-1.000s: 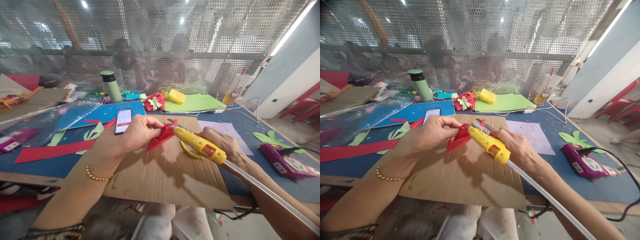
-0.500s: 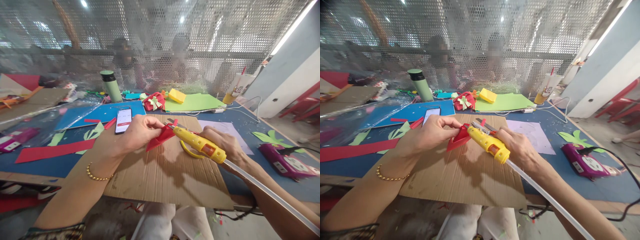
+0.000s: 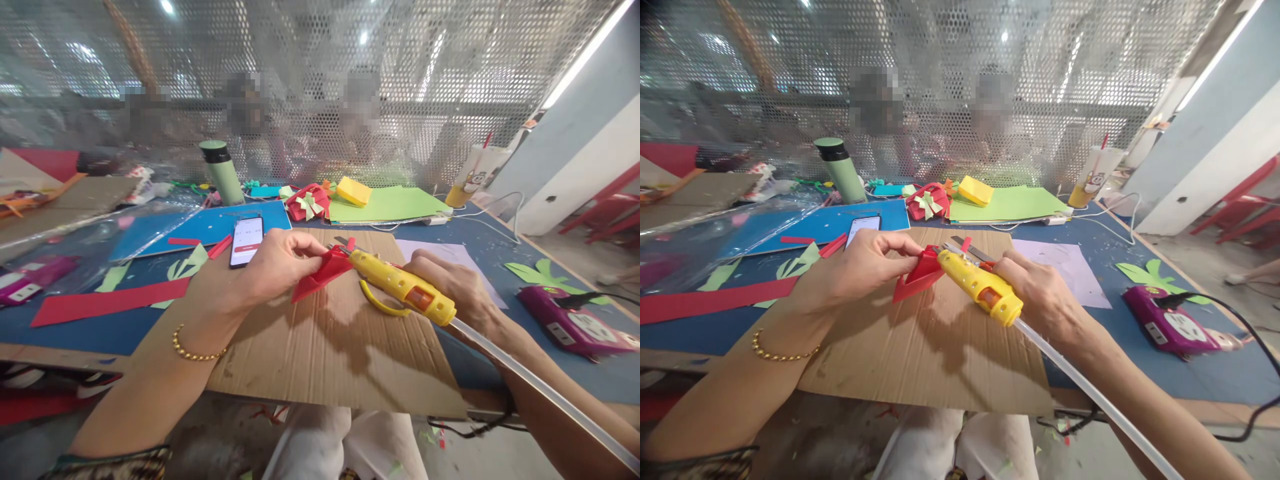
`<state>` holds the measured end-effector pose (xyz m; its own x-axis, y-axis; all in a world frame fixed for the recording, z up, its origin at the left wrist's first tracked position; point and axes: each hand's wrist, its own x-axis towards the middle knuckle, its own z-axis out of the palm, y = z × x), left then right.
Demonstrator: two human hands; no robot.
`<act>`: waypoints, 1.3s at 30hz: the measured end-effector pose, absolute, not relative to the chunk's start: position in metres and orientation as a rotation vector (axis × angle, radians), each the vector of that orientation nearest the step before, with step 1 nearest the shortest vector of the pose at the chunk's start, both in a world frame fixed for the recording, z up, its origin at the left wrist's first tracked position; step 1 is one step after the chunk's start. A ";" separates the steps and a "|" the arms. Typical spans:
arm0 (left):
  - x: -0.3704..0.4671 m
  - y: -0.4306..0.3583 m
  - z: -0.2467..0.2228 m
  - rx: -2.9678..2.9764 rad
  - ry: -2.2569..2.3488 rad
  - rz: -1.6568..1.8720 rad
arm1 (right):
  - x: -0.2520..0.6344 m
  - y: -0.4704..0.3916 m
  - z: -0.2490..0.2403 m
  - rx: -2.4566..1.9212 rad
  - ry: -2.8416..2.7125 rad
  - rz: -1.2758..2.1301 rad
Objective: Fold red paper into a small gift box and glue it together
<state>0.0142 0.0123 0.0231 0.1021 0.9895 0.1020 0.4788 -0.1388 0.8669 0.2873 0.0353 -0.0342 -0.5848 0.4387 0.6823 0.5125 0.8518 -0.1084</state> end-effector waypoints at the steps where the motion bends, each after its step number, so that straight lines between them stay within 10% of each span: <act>1: 0.014 0.012 0.023 1.708 1.456 0.960 | 0.287 0.035 -0.034 -0.688 -2.285 -0.148; 39: 0.008 0.023 0.016 1.686 1.416 1.012 | 0.320 0.055 -0.023 -0.944 -2.184 -0.158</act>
